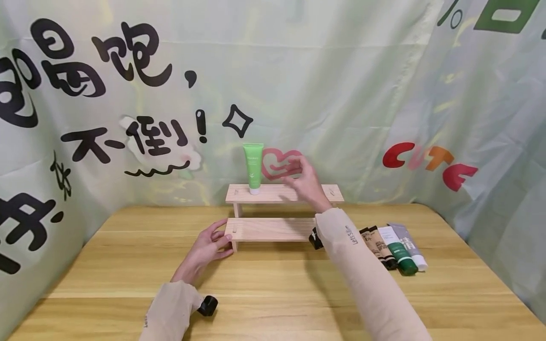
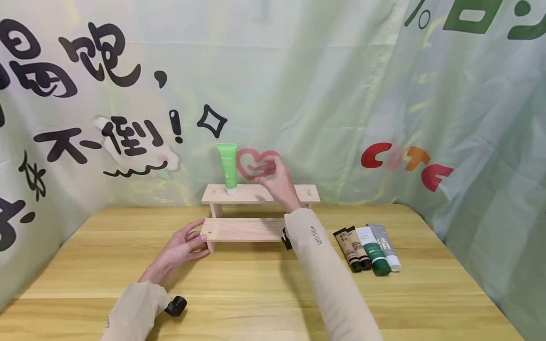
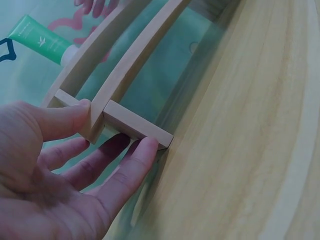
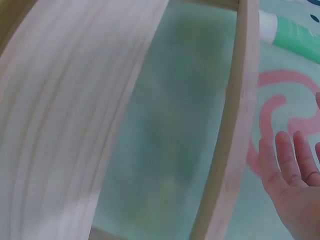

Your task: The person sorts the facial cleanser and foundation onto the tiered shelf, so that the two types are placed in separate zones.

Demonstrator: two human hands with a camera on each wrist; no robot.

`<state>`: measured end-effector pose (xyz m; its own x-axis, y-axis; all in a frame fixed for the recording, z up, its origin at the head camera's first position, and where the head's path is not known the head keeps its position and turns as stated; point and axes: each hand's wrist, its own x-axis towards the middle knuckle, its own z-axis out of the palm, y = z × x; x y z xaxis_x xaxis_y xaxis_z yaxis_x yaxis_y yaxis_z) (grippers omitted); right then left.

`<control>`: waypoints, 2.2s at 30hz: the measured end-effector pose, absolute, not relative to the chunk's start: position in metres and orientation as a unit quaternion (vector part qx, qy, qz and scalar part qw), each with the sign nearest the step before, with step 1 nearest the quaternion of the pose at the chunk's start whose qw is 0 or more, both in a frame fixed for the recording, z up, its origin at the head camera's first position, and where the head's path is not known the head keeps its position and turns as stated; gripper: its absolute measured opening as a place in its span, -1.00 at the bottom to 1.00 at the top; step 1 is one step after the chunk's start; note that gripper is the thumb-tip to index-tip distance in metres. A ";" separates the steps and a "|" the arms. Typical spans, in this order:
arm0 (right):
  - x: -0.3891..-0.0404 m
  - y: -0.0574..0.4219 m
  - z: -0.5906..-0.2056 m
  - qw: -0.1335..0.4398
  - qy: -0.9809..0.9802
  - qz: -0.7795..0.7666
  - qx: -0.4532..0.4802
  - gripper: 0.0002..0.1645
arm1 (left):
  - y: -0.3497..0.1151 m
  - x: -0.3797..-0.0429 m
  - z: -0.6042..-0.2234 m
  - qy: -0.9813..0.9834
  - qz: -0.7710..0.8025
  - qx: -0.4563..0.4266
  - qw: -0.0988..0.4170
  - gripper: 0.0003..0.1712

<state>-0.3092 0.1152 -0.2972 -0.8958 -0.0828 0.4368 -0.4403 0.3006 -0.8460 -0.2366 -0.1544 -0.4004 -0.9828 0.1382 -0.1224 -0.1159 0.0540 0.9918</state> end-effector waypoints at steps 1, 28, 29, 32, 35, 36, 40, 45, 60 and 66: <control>-0.308 0.119 -0.297 0.155 -0.793 0.566 0.160 -0.40 | -0.154 -0.237 -0.400 0.720 0.688 0.008 0.093 -0.35; -0.291 0.218 -0.299 0.175 -0.841 0.504 0.093 -0.40 | -0.156 -0.237 -0.401 0.713 0.694 0.009 0.098 -0.36; -0.289 0.222 -0.299 0.173 -0.842 0.503 0.092 -0.39 | -0.156 -0.237 -0.401 0.713 0.694 0.007 0.097 -0.36; -0.283 0.232 -0.301 0.167 -0.846 0.499 0.089 -0.39 | -0.156 -0.236 -0.400 0.712 0.695 0.010 0.097 -0.35; -0.278 0.243 -0.305 0.164 -0.850 0.494 0.084 -0.40 | -0.156 -0.235 -0.401 0.712 0.696 0.012 0.098 -0.35; -0.276 0.247 -0.307 0.163 -0.850 0.494 0.084 -0.41 | -0.156 -0.234 -0.401 0.712 0.695 0.012 0.098 -0.35; -0.271 0.261 -0.313 0.164 -0.849 0.496 0.079 -0.40 | -0.156 -0.235 -0.402 0.713 0.695 0.003 0.094 -0.36; -0.261 0.276 -0.313 0.162 -0.862 0.475 0.068 -0.39 | -0.156 -0.237 -0.403 0.709 0.698 0.008 0.098 -0.36; -0.244 0.310 -0.320 0.142 -0.887 0.437 0.050 -0.42 | -0.156 -0.237 -0.401 0.716 0.690 0.018 0.101 -0.34; -0.237 0.329 -0.333 0.121 -0.890 0.437 0.043 -0.42 | -0.155 -0.236 -0.401 0.716 0.690 0.015 0.099 -0.34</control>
